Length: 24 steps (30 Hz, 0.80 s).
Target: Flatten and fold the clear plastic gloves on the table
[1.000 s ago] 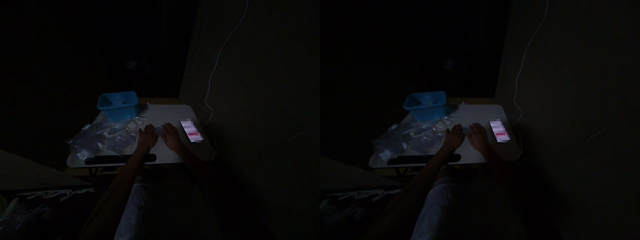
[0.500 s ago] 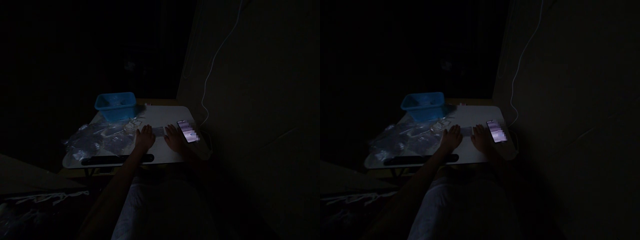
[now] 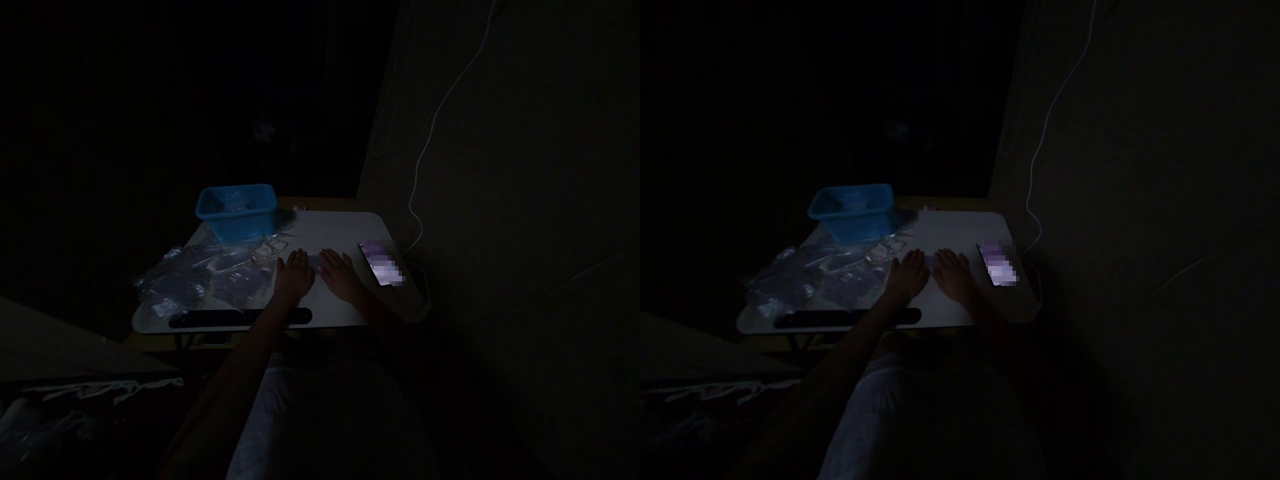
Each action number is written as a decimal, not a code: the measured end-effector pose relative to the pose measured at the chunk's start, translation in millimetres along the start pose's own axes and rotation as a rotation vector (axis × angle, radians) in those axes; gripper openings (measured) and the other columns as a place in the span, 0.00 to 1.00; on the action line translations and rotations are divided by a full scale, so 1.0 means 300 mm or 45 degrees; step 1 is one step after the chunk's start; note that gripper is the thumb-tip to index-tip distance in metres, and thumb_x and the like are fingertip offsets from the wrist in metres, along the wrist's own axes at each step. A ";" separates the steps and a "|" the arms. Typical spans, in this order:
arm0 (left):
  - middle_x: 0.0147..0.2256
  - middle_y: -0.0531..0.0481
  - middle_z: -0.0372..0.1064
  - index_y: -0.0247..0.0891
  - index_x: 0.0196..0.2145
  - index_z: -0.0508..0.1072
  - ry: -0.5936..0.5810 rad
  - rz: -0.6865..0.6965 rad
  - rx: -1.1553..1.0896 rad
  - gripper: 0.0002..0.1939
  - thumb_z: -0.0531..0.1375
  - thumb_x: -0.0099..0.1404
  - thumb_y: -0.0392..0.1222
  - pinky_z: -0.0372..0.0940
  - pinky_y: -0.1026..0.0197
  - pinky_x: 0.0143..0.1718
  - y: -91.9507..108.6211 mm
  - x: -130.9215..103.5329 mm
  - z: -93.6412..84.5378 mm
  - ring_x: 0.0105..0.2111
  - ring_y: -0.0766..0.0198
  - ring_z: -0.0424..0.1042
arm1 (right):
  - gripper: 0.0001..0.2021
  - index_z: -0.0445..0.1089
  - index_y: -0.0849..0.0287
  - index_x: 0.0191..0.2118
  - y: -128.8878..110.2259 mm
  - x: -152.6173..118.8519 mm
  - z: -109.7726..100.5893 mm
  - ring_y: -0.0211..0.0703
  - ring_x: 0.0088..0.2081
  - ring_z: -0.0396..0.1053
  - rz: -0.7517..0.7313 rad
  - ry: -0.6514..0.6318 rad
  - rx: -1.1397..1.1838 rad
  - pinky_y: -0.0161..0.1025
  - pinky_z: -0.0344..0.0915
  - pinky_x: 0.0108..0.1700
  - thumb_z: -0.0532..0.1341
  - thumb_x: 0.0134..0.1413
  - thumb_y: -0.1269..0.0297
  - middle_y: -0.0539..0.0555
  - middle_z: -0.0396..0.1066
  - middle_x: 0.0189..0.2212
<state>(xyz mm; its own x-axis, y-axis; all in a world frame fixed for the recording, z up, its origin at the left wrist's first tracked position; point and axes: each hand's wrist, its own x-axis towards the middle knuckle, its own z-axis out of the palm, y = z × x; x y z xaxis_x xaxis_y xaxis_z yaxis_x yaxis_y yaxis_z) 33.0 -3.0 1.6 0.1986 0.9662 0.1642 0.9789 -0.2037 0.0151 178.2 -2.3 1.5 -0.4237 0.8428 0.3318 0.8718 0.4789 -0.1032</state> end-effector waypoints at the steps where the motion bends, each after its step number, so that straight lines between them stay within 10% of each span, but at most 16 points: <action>1: 0.61 0.42 0.46 0.31 0.59 0.50 0.004 0.000 0.005 0.28 0.37 0.64 0.44 0.44 0.43 0.56 0.000 0.000 -0.001 0.60 0.56 0.46 | 0.22 0.54 0.61 0.57 -0.001 0.001 -0.001 0.44 0.60 0.46 -0.015 -0.010 0.000 0.48 0.43 0.58 0.41 0.61 0.60 0.58 0.53 0.59; 15: 0.61 0.42 0.46 0.32 0.59 0.50 0.007 -0.001 0.011 0.28 0.36 0.65 0.44 0.45 0.43 0.55 -0.005 0.004 0.008 0.60 0.55 0.45 | 0.27 0.54 0.65 0.58 0.045 -0.087 -0.004 0.63 0.61 0.37 0.612 0.343 -0.266 0.66 0.41 0.53 0.47 0.57 0.53 0.70 0.46 0.60; 24: 0.60 0.42 0.46 0.32 0.59 0.50 0.018 0.005 0.013 0.28 0.37 0.64 0.44 0.45 0.42 0.55 -0.004 0.003 0.007 0.60 0.55 0.46 | 0.27 0.54 0.65 0.57 0.067 -0.102 0.019 0.66 0.61 0.36 0.646 0.428 -0.221 0.70 0.44 0.50 0.48 0.55 0.54 0.71 0.45 0.60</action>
<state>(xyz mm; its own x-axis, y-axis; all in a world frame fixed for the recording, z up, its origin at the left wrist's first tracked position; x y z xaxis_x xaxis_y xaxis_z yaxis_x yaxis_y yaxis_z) 32.2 -1.6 -0.2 0.2019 0.9631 0.1782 0.9786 -0.2059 0.0043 207.4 -17.1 -16.1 0.1289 0.8179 0.5607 0.9830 -0.0310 -0.1807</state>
